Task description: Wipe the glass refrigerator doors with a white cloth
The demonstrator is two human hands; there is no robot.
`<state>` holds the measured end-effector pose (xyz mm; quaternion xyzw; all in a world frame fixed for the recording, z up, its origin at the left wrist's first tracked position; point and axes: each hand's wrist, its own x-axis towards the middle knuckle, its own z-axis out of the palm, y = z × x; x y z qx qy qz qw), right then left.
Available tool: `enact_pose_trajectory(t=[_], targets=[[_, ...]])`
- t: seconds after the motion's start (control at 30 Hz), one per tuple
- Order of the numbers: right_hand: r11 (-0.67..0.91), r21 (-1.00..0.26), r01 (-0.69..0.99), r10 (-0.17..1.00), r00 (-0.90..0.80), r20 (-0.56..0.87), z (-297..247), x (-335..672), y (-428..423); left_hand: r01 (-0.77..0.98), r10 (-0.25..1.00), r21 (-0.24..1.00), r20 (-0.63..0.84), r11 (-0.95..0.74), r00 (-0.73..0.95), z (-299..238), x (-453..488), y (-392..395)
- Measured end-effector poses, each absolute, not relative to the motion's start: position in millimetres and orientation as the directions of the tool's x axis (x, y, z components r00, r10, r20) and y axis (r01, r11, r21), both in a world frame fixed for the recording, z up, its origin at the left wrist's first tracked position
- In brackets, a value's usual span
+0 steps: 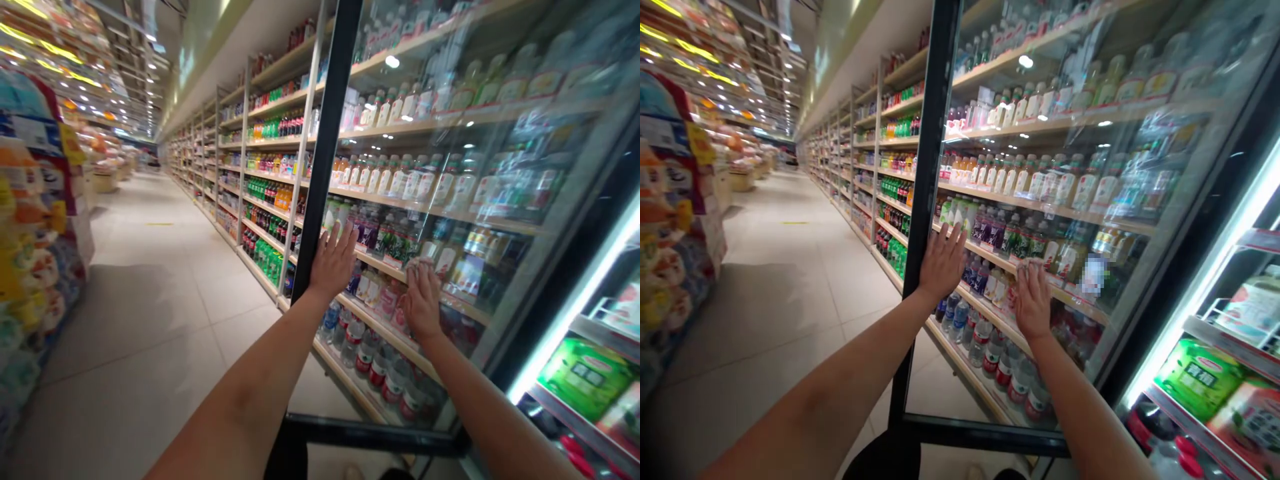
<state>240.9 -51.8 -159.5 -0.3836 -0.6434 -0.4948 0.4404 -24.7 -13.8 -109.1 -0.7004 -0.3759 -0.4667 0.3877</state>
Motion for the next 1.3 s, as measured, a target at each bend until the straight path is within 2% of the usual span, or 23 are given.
enact_pose_trajectory(t=[0.13,0.3,0.47,0.67,0.73,0.83,0.9,0.97,1.07,1.13,1.3], targets=[[0.237,0.37,0.898,0.109,-0.403,0.909,-149.1,234.5,-52.7,0.889,0.176,-0.185,0.944,-0.42,0.279,-109.6,-24.5,-13.3],[0.265,0.357,0.896,0.114,-0.397,0.911,-136.1,210.4,-49.7,0.885,0.197,-0.18,0.937,-0.43,0.287,-109.3,-24.9,-14.3],[0.344,0.425,0.837,0.147,-0.495,0.856,-133.6,189.4,-48.3,0.888,0.164,-0.197,0.944,-0.415,0.287,-109.5,-25.3,-15.6],[0.312,0.212,0.926,0.03,-0.232,0.972,-87.4,177.3,-37.1,0.893,0.165,-0.185,0.948,-0.409,0.272,-110.4,-25.0,-15.5],[0.321,0.256,0.912,0.058,-0.289,0.956,-98.5,172.5,-38.2,0.888,0.162,-0.184,0.948,-0.421,0.273,-110.0,-25.0,-16.0],[0.351,0.416,0.839,0.184,-0.498,0.848,-126.3,171.6,-45.7,0.875,0.159,-0.187,0.946,-0.447,0.283,-109.3,-25.7,-15.8],[0.367,0.46,0.809,0.255,-0.563,0.786,-131.2,176.6,-49.8,0.866,0.164,-0.18,0.945,-0.468,0.284,-109.2,-26.1,-14.5],[0.334,0.376,0.865,0.29,-0.473,0.832,-121.5,186.9,-49.8,0.855,0.168,-0.165,0.945,-0.491,0.279,-109.1,-26.0,-12.7],[0.225,0.105,0.969,0.238,-0.159,0.958,-105.3,208.6,-46.1,0.834,0.164,-0.138,0.951,-0.534,0.262,-107.7,-25.0,-9.5],[0.183,0.034,0.983,0.218,-0.074,0.973,-109.0,220.3,-47.0,0.819,0.17,-0.12,0.952,-0.562,0.256,-106.5,-24.0,-7.8],[0.29,0.3,0.909,0.408,-0.401,0.82,-129.7,241.0,-58.4,0.792,0.203,-0.069,0.95,-0.606,0.238,-104.8,-22.2,-7.5]])
